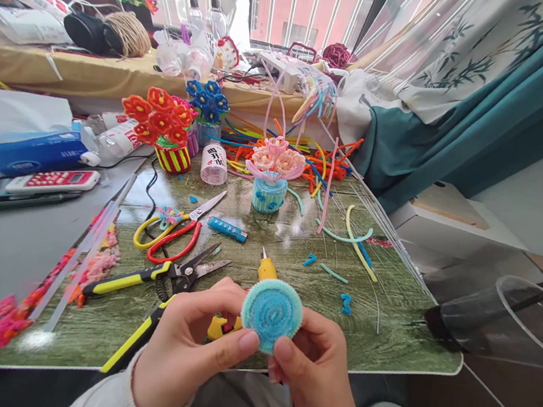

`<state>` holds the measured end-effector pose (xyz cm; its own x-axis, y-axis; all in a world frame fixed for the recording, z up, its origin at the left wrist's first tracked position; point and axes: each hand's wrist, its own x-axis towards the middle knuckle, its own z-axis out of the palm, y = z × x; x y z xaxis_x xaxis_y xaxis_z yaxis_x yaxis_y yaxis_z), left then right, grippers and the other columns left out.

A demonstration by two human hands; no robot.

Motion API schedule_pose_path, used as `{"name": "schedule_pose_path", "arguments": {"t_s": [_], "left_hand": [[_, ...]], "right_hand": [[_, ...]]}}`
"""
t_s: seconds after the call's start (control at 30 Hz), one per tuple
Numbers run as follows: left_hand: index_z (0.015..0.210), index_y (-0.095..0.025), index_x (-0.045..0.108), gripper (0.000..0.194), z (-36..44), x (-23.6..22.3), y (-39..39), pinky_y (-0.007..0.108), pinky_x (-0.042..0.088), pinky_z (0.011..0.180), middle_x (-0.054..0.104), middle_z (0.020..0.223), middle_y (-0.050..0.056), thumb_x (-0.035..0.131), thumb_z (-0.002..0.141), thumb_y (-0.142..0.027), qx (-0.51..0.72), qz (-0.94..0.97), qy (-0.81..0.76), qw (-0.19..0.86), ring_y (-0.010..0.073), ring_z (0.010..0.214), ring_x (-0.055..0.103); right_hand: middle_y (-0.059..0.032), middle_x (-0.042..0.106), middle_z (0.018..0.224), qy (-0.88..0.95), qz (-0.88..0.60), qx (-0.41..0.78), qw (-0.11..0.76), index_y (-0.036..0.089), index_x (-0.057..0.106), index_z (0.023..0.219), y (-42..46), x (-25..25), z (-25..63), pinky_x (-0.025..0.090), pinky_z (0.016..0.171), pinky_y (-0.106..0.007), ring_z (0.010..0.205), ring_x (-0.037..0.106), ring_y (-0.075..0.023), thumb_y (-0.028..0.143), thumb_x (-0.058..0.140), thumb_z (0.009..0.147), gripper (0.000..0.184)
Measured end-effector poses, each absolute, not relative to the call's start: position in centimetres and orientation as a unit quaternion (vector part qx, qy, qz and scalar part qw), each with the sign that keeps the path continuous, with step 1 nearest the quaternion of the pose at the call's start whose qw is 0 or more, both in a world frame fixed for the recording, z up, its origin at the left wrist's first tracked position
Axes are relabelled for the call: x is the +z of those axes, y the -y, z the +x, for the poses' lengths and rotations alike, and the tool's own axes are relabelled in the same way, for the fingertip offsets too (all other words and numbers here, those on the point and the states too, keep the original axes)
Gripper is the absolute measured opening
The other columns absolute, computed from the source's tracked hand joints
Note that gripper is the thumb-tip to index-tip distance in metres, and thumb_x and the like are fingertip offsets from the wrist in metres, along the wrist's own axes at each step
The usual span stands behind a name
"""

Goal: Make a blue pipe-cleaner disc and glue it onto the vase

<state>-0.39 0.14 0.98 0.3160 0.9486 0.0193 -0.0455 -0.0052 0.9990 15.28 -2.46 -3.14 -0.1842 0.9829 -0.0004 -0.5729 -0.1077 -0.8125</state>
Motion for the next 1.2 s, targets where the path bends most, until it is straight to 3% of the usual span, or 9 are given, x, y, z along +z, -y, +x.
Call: {"name": "schedule_pose_path", "arguments": {"t_s": [0.2, 0.43, 0.57, 0.7, 0.87, 1.07, 1.2], "left_hand": [[0.078, -0.017, 0.075, 0.029, -0.9, 1.0, -0.1, 0.029, 0.043, 0.07, 0.063, 0.072, 0.005, 0.071, 0.076, -0.045, 0.42, 0.576, -0.414, 0.567, 0.0177, 0.072, 0.053], [0.083, -0.018, 0.071, 0.033, -2.0, 1.7, -0.5, 0.028, 0.042, 0.069, 0.065, 0.077, 0.005, 0.061, 0.083, -0.05, 0.404, 0.611, -0.49, 0.473, 0.0177, 0.074, 0.053], [0.079, -0.017, 0.072, 0.033, -2.0, 2.1, -0.4, 0.027, 0.043, 0.066, 0.063, 0.074, 0.004, 0.066, 0.079, -0.049, 0.381, 0.56, -0.502, 0.538, 0.0176, 0.074, 0.054], [0.071, -0.016, 0.073, 0.032, -1.5, 2.3, 0.0, 0.023, 0.042, 0.061, 0.063, 0.069, 0.002, 0.076, 0.07, -0.047, 0.42, 0.443, -0.469, 0.638, 0.0134, 0.067, 0.053], [0.062, -0.015, 0.073, 0.03, -1.2, 1.6, 0.6, 0.023, 0.041, 0.062, 0.062, 0.066, 0.002, 0.082, 0.064, -0.044, 0.458, 0.365, -0.423, 0.692, 0.0121, 0.065, 0.053], [0.062, -0.015, 0.072, 0.031, -1.5, 0.8, 0.9, 0.022, 0.039, 0.06, 0.061, 0.064, 0.001, 0.081, 0.066, -0.045, 0.47, 0.358, -0.407, 0.697, 0.0111, 0.063, 0.051], [0.068, -0.016, 0.072, 0.033, -2.1, 1.3, 1.1, 0.021, 0.041, 0.061, 0.061, 0.066, 0.001, 0.073, 0.074, -0.048, 0.463, 0.438, -0.452, 0.624, 0.0119, 0.065, 0.051]], "right_hand": [[0.0023, 0.06, 0.058, 0.364, -0.296, 0.678, 0.566, 0.021, 0.075, 0.081, 2.1, -3.5, 14.9, 0.043, 0.043, -0.013, 0.045, 0.048, -0.0051, 0.035, 0.077, 0.076, 0.015], [0.0032, 0.061, 0.062, 0.421, -0.317, 0.659, 0.536, 0.022, 0.074, 0.08, 1.7, -2.7, 15.3, 0.044, 0.05, -0.013, 0.052, 0.05, -0.006, 0.025, 0.078, 0.075, 0.007], [0.0019, 0.061, 0.063, 0.422, -0.322, 0.66, 0.531, 0.02, 0.074, 0.077, 1.7, -2.7, 15.0, 0.043, 0.049, -0.014, 0.051, 0.05, -0.0067, 0.029, 0.079, 0.073, 0.012], [-0.0002, 0.062, 0.06, 0.426, -0.335, 0.654, 0.528, 0.017, 0.072, 0.072, 1.8, -3.1, 14.8, 0.042, 0.046, -0.017, 0.049, 0.049, -0.0082, 0.034, 0.081, 0.07, 0.019], [-0.0008, 0.063, 0.06, 0.425, -0.333, 0.664, 0.517, 0.018, 0.072, 0.07, 2.0, -3.4, 15.0, 0.041, 0.043, -0.019, 0.046, 0.049, -0.0091, 0.039, 0.082, 0.068, 0.023], [-0.0004, 0.063, 0.061, 0.433, -0.331, 0.662, 0.514, 0.018, 0.073, 0.071, 1.9, -3.4, 14.8, 0.041, 0.043, -0.02, 0.046, 0.05, -0.0095, 0.04, 0.082, 0.067, 0.023], [0.0013, 0.06, 0.058, 0.441, -0.339, 0.657, 0.508, 0.018, 0.073, 0.073, 1.8, -3.1, 14.6, 0.04, 0.043, -0.018, 0.046, 0.049, -0.0087, 0.037, 0.081, 0.069, 0.021]]}}
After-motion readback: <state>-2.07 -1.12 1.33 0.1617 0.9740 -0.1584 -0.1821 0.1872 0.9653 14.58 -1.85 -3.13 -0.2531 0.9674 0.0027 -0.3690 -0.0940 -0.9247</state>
